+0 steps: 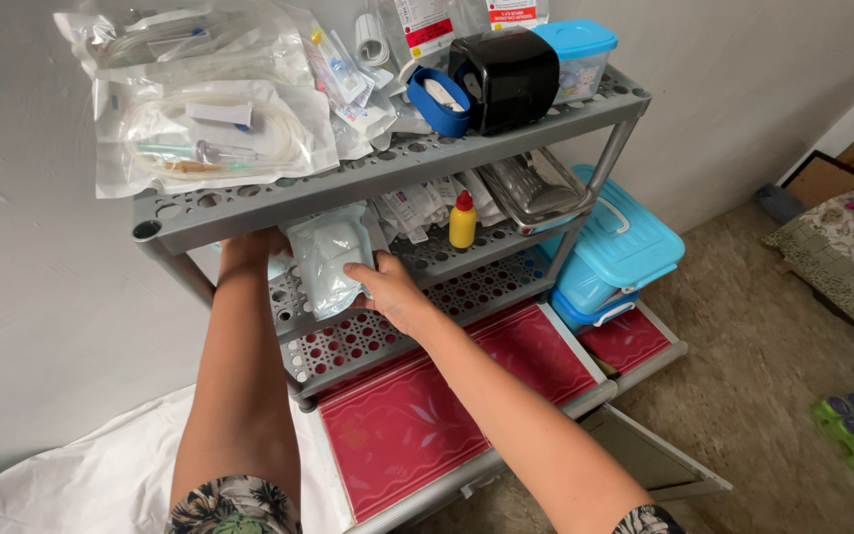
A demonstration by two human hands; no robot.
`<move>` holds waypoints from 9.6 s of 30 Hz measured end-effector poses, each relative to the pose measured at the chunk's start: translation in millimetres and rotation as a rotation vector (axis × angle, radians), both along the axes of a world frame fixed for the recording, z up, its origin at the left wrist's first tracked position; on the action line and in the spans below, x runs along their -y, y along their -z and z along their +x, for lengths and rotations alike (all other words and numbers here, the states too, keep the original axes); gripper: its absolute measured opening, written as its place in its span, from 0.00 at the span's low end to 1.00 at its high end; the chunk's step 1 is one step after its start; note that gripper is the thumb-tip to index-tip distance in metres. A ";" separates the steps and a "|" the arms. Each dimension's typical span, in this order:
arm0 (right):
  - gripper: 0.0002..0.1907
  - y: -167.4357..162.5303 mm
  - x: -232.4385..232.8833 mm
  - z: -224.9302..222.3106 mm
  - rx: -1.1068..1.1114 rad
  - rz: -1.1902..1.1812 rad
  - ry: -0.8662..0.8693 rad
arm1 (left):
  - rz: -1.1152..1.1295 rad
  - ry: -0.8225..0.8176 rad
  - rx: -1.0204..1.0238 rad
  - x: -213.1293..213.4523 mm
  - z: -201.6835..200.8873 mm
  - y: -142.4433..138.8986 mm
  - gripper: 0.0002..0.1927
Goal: The person organizes medical supplies on a metal shelving unit. They pick up packaged items from a lower shelf, fold and stack soft packaged goods, arrange tubes and packets upright on the shelves, and reposition a yellow bottle among the supplies.
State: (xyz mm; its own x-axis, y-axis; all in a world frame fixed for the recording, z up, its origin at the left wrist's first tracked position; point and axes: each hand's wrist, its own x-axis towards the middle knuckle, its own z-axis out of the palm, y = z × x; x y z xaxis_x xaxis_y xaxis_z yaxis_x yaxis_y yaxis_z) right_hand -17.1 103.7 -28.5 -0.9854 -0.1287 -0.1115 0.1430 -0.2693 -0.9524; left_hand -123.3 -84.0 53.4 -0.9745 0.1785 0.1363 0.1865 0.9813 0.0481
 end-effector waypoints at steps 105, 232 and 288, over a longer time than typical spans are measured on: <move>0.22 18.7 -134.7 266.6 -0.402 0.319 0.274 | 1.891 0.017 0.492 -131.2 358.0 59.0 0.31; 0.33 33.6 -136.0 191.5 0.154 -0.181 -0.111 | 1.800 -0.007 0.246 -82.4 292.7 132.5 0.31; 0.36 76.4 -90.4 172.1 -0.137 0.210 -0.338 | 1.687 -0.073 0.189 -92.5 298.4 156.9 0.41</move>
